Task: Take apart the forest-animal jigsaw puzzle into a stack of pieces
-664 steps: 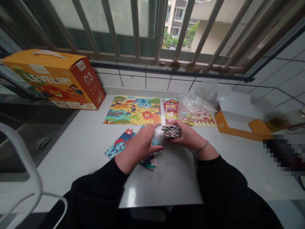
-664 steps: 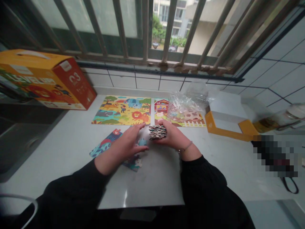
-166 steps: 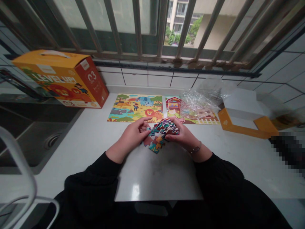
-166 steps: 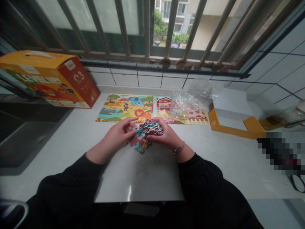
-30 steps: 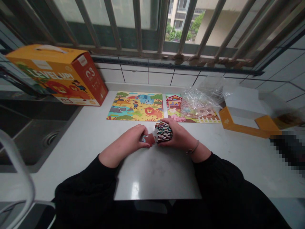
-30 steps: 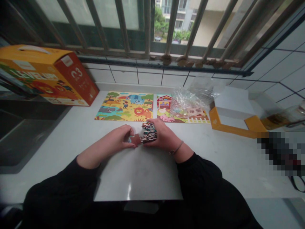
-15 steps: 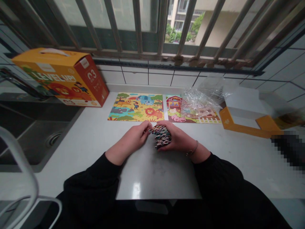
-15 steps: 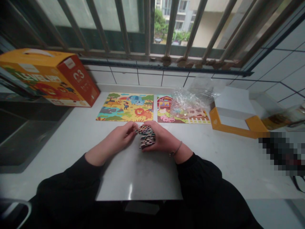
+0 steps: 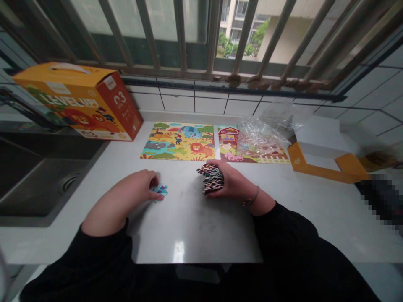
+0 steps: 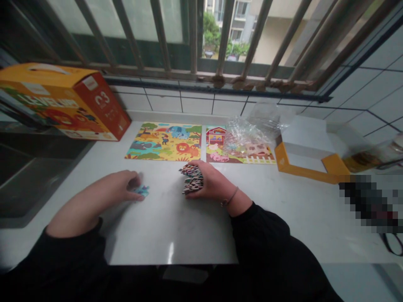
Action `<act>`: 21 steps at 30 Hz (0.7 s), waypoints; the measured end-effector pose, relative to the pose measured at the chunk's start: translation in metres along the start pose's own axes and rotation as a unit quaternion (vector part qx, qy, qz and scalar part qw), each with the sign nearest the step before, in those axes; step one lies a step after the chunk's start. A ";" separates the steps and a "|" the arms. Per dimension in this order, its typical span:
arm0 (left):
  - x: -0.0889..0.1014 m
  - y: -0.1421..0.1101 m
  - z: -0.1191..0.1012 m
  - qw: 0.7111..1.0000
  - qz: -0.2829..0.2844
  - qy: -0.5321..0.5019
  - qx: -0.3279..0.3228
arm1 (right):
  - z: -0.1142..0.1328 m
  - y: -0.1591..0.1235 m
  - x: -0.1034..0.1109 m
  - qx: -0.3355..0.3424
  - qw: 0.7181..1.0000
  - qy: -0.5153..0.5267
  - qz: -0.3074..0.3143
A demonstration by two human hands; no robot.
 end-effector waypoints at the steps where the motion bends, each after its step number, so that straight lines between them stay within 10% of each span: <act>1: -0.005 0.001 -0.006 1.000 0.010 -0.008 -0.013 | 0.000 0.000 0.000 -0.002 1.000 0.001 0.001; 7: -0.027 0.009 -0.036 0.995 0.064 -0.059 -0.042 | 0.003 0.001 0.002 0.008 1.000 0.019 0.007; 15: -0.049 0.044 -0.048 0.941 -0.065 -0.330 -0.035 | 0.005 0.001 -0.006 0.022 0.999 0.030 0.029; 21: -0.067 0.047 -0.090 0.924 -0.018 -0.348 -0.157 | 0.005 0.002 -0.002 0.040 0.999 0.034 0.008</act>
Point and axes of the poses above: each hand's wrist, its own y-axis towards the middle knuckle, its own x-axis out of the back of the hand, z = x × y, the point moved 8 cm from there along y, towards the middle knuckle, and after that the axes turned 11 degrees about -y, right-handed, at the moved point
